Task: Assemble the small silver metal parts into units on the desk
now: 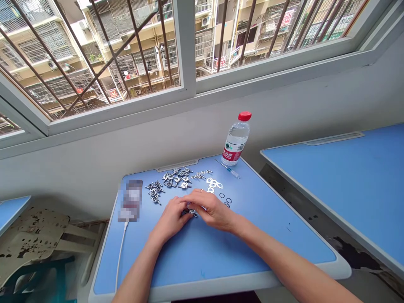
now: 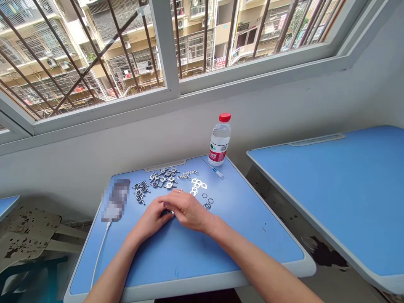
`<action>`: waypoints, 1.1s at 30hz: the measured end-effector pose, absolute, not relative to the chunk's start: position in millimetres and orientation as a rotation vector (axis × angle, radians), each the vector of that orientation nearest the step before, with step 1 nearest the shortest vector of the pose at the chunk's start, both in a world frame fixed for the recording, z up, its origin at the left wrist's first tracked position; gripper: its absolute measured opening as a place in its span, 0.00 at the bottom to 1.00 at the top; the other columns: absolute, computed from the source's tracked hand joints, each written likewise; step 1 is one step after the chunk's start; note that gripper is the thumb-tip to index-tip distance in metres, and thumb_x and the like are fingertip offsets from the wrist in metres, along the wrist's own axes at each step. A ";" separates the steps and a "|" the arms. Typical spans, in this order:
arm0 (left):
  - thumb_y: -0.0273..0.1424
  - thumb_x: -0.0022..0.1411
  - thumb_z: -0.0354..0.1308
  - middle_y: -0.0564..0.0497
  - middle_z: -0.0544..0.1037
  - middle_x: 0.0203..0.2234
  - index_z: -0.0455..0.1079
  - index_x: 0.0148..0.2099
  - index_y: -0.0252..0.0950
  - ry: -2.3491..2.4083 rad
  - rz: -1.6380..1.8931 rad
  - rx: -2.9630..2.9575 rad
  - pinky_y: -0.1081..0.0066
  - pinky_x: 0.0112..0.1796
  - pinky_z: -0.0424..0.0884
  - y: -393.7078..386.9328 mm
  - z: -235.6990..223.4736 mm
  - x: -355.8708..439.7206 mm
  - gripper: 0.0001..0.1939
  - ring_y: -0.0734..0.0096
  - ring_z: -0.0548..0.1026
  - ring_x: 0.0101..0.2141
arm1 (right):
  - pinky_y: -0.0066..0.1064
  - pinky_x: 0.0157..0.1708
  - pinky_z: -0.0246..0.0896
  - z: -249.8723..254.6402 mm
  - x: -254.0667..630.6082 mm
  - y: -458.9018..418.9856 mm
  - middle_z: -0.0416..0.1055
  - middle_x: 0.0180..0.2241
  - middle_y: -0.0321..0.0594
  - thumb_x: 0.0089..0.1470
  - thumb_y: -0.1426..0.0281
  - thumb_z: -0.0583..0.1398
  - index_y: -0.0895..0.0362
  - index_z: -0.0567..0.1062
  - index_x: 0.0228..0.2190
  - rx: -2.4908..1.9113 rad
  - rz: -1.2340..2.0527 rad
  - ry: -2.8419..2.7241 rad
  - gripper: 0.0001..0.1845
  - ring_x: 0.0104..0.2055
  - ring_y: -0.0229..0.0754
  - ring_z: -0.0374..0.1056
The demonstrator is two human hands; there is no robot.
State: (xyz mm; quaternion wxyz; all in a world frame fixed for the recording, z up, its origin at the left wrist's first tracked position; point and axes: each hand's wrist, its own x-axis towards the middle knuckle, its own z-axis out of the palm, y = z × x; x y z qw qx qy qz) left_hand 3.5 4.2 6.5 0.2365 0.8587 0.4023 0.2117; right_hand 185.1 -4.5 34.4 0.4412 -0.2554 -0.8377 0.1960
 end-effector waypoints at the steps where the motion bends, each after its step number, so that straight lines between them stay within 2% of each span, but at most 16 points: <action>1: 0.22 0.60 0.59 0.48 0.77 0.40 0.71 0.37 0.37 1.105 0.582 2.356 0.63 0.44 0.67 4.2 6.4 3.5 0.05 0.60 0.72 0.42 | 0.34 0.37 0.66 34.6 185.2 -4.5 0.75 0.33 0.40 0.61 0.79 0.51 0.54 0.72 0.48 -0.632 0.486 -2.081 0.18 0.36 0.41 0.67; 8: 0.21 0.60 0.60 0.49 0.77 0.41 0.71 0.38 0.37 1.076 0.591 2.366 0.63 0.45 0.67 3.5 7.2 3.9 0.06 0.61 0.72 0.43 | 0.34 0.36 0.66 31.8 186.1 -2.2 0.75 0.33 0.41 0.62 0.78 0.51 0.55 0.72 0.47 -0.637 0.471 -2.080 0.16 0.35 0.41 0.67; 14: 0.22 0.60 0.60 0.49 0.76 0.43 0.72 0.39 0.38 1.047 0.619 2.367 0.62 0.46 0.67 4.8 4.1 3.9 0.06 0.61 0.72 0.44 | 0.35 0.36 0.65 31.3 182.5 -3.3 0.77 0.34 0.41 0.62 0.76 0.52 0.55 0.73 0.43 -0.715 0.389 -2.055 0.11 0.34 0.42 0.69; 22: 0.26 0.62 0.61 0.50 0.78 0.39 0.74 0.38 0.38 1.024 0.603 2.371 0.64 0.43 0.68 5.3 0.8 6.2 0.03 0.61 0.72 0.41 | 0.33 0.34 0.65 28.5 183.2 -2.5 0.76 0.33 0.41 0.62 0.76 0.51 0.56 0.73 0.45 -0.693 0.369 -2.088 0.14 0.34 0.41 0.67; 27: 0.26 0.61 0.62 0.50 0.77 0.42 0.75 0.40 0.40 1.022 0.605 2.387 0.63 0.45 0.67 6.7 0.5 7.0 0.05 0.61 0.71 0.44 | 0.32 0.34 0.63 31.6 185.8 -1.2 0.75 0.30 0.39 0.62 0.75 0.53 0.55 0.74 0.38 -0.720 0.440 -2.062 0.10 0.32 0.40 0.66; 33: 0.25 0.61 0.62 0.50 0.76 0.38 0.75 0.39 0.39 1.084 0.564 2.399 0.64 0.44 0.67 4.7 2.1 7.2 0.04 0.62 0.71 0.41 | 0.32 0.35 0.61 35.7 185.3 -1.7 0.72 0.26 0.37 0.60 0.76 0.54 0.55 0.72 0.32 -0.781 0.510 -2.009 0.09 0.29 0.39 0.64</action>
